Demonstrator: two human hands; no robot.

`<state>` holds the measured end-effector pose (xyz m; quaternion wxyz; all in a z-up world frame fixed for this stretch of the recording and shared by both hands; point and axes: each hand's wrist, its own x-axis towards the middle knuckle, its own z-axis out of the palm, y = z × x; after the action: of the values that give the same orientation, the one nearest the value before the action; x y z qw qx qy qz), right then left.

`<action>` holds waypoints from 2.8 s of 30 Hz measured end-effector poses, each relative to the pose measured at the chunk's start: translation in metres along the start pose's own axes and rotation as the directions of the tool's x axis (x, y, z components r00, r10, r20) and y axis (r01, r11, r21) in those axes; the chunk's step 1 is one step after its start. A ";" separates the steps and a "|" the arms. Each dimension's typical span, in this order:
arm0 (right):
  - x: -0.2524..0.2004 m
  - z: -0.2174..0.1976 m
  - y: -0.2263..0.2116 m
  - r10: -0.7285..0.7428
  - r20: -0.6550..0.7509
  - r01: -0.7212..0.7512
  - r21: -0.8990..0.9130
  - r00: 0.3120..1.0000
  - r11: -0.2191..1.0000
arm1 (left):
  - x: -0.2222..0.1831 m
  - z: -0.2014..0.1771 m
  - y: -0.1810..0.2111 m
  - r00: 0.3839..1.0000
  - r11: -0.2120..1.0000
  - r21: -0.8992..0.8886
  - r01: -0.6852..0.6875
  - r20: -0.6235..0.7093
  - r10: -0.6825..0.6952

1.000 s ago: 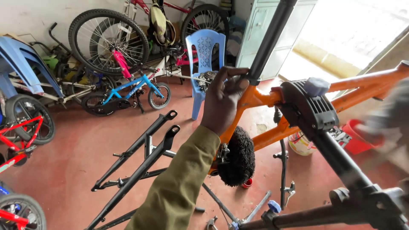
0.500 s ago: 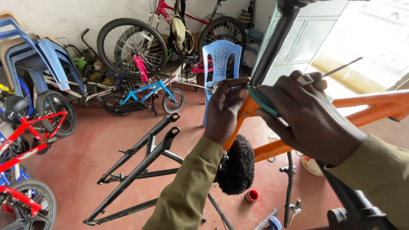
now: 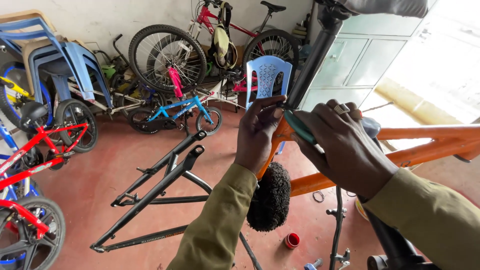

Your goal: Cleaning a bicycle frame with a cloth and performing maintenance on the headset using a hex tool.

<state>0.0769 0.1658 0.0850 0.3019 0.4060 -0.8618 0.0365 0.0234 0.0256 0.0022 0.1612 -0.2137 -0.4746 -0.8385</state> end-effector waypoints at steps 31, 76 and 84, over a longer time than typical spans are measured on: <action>0.021 -0.009 0.041 -0.047 0.226 0.000 0.201 0.973 0.980 | -0.024 0.018 0.041 0.925 0.733 0.566 -0.377 0.198 0.323; 0.040 0.039 -0.084 0.836 0.311 -0.213 0.948 0.452 -0.238 | 0.070 -0.067 0.056 0.564 0.813 0.106 0.572 0.668 -0.484; 0.052 0.061 -0.094 0.919 0.313 0.075 0.938 0.241 -0.340 | 0.079 -0.079 0.045 0.498 0.789 0.120 0.603 0.717 -0.489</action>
<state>0.0899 0.0489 0.0462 0.1714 -0.0590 -0.4329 0.8831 -0.0393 -0.0700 0.0394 -0.3264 -0.3718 -0.4781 -0.7257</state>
